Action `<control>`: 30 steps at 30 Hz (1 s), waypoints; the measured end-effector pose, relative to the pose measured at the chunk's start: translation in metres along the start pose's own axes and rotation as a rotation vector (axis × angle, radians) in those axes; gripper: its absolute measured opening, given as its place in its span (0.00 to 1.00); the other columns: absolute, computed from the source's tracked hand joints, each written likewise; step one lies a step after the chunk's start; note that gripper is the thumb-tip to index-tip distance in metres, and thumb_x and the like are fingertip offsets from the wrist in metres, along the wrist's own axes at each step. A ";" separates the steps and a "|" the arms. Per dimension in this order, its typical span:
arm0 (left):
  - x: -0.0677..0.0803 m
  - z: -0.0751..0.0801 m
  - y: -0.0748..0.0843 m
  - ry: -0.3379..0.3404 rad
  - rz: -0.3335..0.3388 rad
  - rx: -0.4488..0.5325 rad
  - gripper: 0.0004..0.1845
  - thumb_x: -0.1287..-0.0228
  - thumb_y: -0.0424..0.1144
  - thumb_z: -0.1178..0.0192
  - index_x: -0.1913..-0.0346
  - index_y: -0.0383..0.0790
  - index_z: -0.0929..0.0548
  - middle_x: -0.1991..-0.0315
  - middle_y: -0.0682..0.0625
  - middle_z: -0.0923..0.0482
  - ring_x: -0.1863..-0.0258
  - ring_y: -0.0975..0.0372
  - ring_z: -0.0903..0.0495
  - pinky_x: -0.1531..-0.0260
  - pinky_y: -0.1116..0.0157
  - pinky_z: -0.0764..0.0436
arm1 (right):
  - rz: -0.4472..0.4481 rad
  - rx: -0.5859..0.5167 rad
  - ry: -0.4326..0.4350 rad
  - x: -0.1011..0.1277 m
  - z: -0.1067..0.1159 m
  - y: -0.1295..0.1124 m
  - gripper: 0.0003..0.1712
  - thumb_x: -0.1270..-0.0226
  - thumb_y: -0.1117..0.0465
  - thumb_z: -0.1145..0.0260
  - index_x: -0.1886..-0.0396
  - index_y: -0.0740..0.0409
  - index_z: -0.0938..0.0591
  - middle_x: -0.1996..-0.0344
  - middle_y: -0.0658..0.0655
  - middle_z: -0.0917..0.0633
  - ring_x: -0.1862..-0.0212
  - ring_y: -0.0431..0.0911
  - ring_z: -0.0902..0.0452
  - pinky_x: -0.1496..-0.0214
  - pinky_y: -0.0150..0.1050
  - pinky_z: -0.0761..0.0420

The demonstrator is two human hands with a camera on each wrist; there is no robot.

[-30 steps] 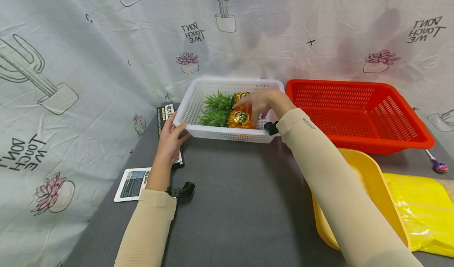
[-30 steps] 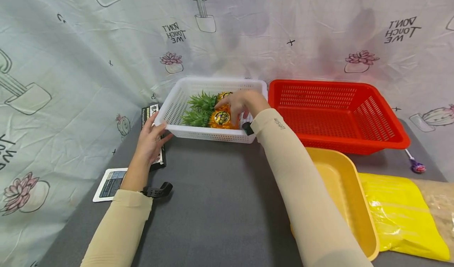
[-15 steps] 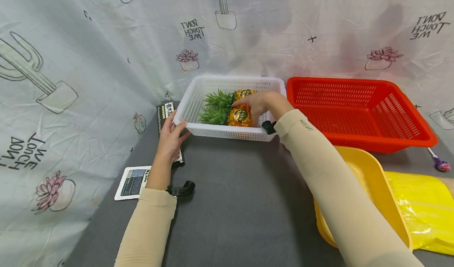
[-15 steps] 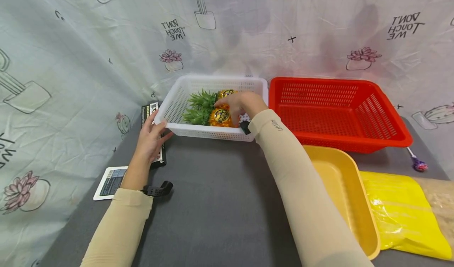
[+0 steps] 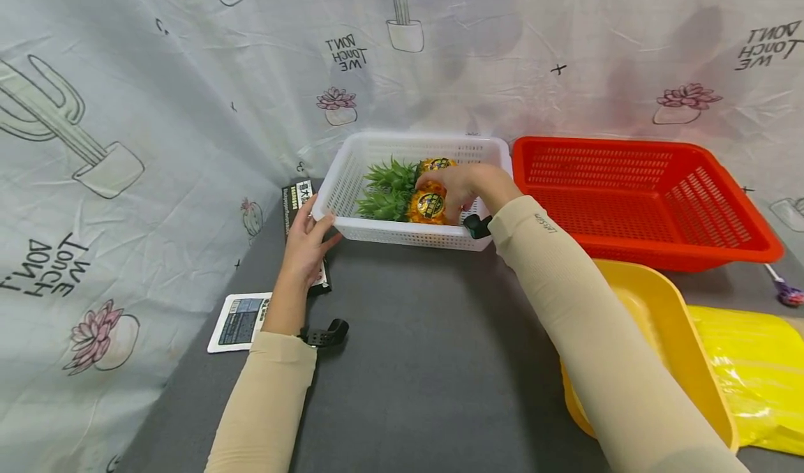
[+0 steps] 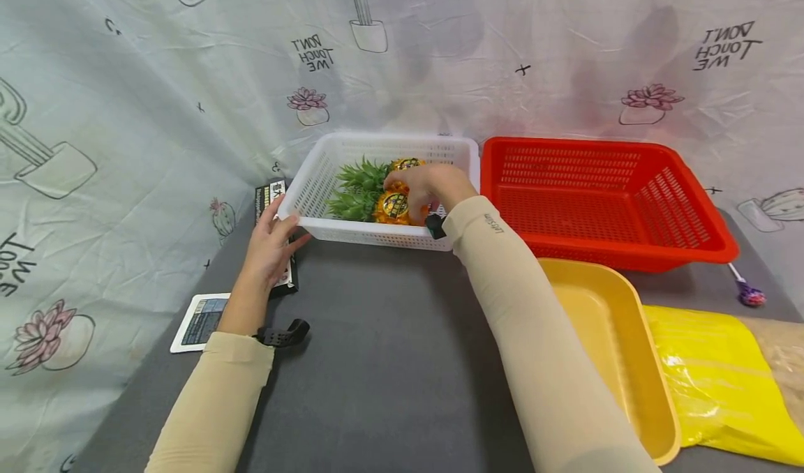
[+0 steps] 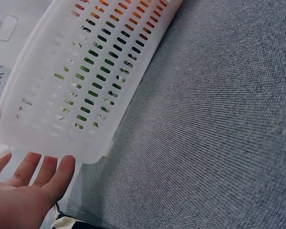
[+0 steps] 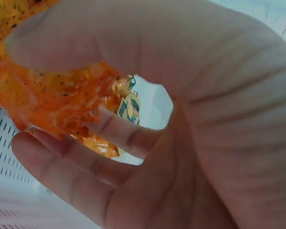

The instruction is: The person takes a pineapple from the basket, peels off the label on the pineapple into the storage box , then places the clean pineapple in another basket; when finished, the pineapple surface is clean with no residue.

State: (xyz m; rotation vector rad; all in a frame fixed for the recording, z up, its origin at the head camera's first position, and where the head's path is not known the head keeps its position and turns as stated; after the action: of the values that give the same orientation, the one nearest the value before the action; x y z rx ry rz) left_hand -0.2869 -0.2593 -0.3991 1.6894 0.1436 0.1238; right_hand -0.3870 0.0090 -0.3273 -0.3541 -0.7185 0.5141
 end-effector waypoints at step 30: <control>-0.002 0.002 -0.002 0.002 -0.013 0.030 0.34 0.21 0.34 0.47 0.18 0.51 0.43 0.19 0.40 0.41 0.22 0.43 0.37 0.30 0.41 0.28 | 0.112 -0.217 -0.132 0.034 0.037 0.013 0.56 0.44 0.72 0.31 0.19 0.40 0.44 0.31 0.65 0.35 0.47 0.53 0.22 0.40 0.49 0.15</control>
State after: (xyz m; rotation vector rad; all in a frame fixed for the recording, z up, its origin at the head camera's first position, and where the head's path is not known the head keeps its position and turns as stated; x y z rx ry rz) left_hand -0.2888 -0.2617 -0.4010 1.7185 0.1585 0.1147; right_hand -0.3953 0.0435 -0.2895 -0.5696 -0.8888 0.5705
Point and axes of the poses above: each hand's wrist, its own x-axis away from the middle knuckle, its own z-axis out of the back of the hand, y = z × x, the point moved 6 cm from there along -x, towards the middle knuckle
